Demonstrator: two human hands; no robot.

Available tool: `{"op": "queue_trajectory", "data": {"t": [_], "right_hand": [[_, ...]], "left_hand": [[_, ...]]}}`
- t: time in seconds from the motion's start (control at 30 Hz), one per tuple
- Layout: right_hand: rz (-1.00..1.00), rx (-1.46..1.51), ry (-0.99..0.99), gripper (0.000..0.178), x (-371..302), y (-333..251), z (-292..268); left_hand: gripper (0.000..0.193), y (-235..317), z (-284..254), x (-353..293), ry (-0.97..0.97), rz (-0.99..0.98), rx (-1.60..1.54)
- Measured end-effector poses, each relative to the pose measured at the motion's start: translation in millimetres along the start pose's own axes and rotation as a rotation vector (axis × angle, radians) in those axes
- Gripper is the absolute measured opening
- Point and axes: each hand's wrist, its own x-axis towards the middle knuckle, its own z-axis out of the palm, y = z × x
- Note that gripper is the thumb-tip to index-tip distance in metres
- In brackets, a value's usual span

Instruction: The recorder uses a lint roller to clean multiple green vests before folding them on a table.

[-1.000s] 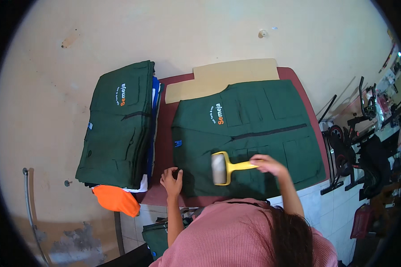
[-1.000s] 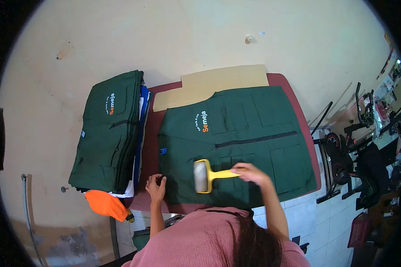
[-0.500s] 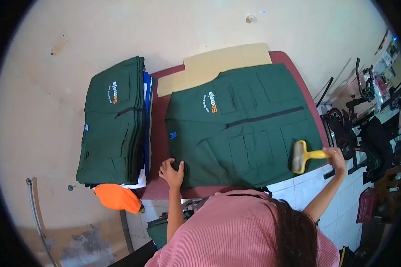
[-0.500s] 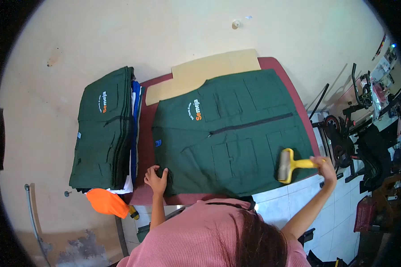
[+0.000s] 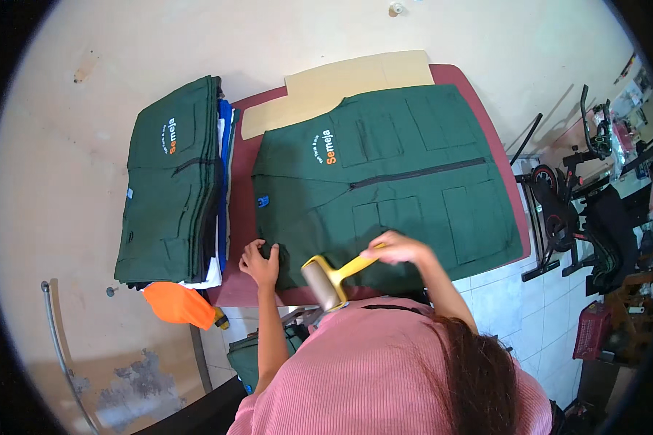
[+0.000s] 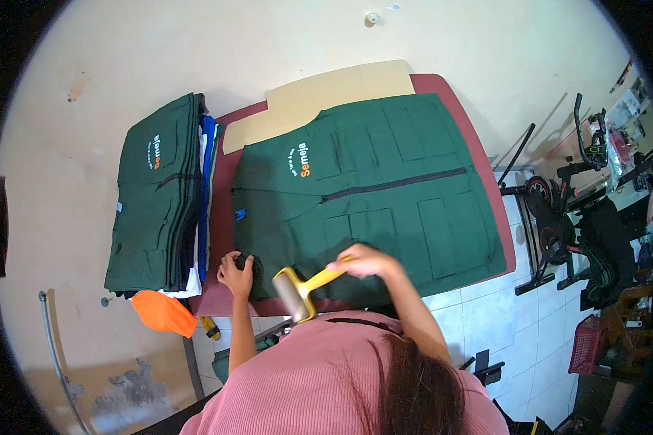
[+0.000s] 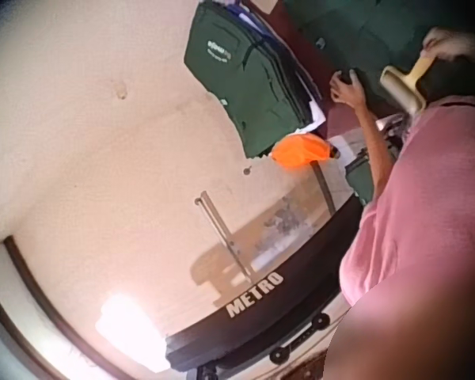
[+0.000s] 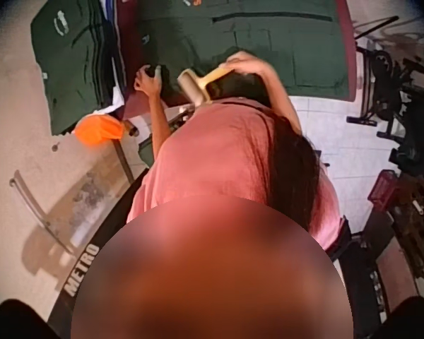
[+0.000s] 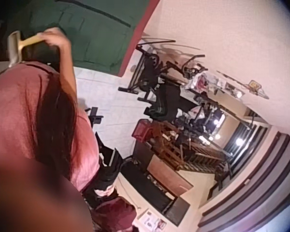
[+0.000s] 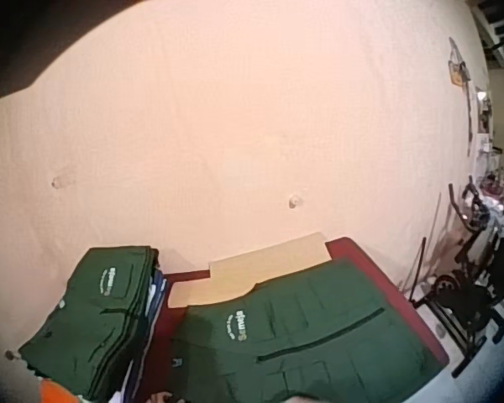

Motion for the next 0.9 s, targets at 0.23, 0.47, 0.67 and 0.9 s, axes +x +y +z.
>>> {"op": "queue_trajectory", "data": {"t": [0.23, 0.47, 0.67, 0.9], "right_hand": [[0.050, 0.218, 0.675, 0.033, -200.2, 85.8, -140.1], [0.016, 0.569, 1.086, 0.027, -326.7, 189.8, -181.9], [-0.083, 0.316, 0.544, 0.025, -202.8, 123.2, -208.4], [-0.156, 0.336, 0.122, 0.030, -25.9, 25.7, -100.8]], "left_hand": [[0.033, 12.6, -4.5, -14.8, -0.008, -0.213, 0.116], [0.060, 110.7, 11.0, -87.9, 0.124, -0.195, 0.156], [0.075, 197.8, 39.7, -157.2, -0.190, -0.088, 0.132], [0.074, 210.6, 34.2, -214.5, -0.137, -0.195, 0.122]]}}
